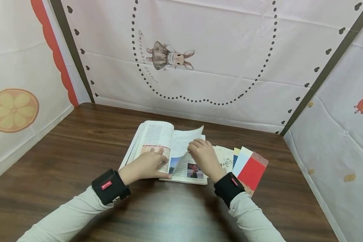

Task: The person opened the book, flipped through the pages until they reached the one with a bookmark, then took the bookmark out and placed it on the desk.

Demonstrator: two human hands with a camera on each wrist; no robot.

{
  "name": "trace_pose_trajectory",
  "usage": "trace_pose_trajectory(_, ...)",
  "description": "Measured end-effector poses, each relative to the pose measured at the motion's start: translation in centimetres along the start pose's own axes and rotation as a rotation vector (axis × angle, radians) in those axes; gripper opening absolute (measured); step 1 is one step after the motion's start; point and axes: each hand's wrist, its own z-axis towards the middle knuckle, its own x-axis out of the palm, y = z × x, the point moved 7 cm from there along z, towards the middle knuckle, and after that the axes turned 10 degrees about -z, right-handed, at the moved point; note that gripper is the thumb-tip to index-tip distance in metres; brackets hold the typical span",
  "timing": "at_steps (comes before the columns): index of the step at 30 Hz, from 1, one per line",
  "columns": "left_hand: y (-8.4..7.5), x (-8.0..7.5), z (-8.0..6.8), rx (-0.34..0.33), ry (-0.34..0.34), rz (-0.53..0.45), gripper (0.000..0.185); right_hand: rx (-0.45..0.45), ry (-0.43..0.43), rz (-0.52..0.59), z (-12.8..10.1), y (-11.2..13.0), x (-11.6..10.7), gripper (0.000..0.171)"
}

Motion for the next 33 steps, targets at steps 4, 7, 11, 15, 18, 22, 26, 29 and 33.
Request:
trace_pose_trajectory(4,-0.4,0.1,-0.1,-0.054,-0.025,-0.029,0.065,-0.093,-0.146,0.026,1.0,2.6,-1.7,0.022)
trace_pose_trajectory(7,-0.7,0.3,0.0,-0.093,-0.04,-0.032,0.067,-0.092,-0.182,0.035,1.4,3.7,-1.9,0.022)
trace_pose_trajectory(11,-1.1,0.6,0.1,-0.134,-0.041,0.005,0.067,-0.035,-0.198,0.062,1.9,3.9,-1.7,0.021)
trace_pose_trajectory(15,-1.0,0.4,0.0,-0.173,-0.068,0.0,0.06,-0.001,-0.157,0.107,1.9,3.2,-1.1,0.036)
trace_pose_trajectory(18,-0.5,-0.3,0.0,-0.178,-0.154,-0.025,0.055,0.052,-0.017,0.122,1.3,1.9,0.0,0.059)
trace_pose_trajectory(22,0.8,-1.5,-0.4,-0.167,-0.282,-0.136,0.047,0.09,0.345,0.14,-0.6,-0.2,2.9,0.077)
trace_pose_trajectory(26,2.3,-3.0,-0.8,-0.154,-0.405,-0.315,0.041,0.057,0.661,0.187,-3.0,-1.4,5.4,0.079)
trace_pose_trajectory(29,2.8,-4.2,-1.1,-0.129,-0.492,-0.32,0.039,0.041,0.721,0.199,-3.7,-1.9,6.0,0.072)
trace_pose_trajectory(33,2.9,-4.6,-1.4,-0.113,-0.49,-0.177,0.036,0.047,0.725,0.206,-3.9,-2.2,6.0,0.07)
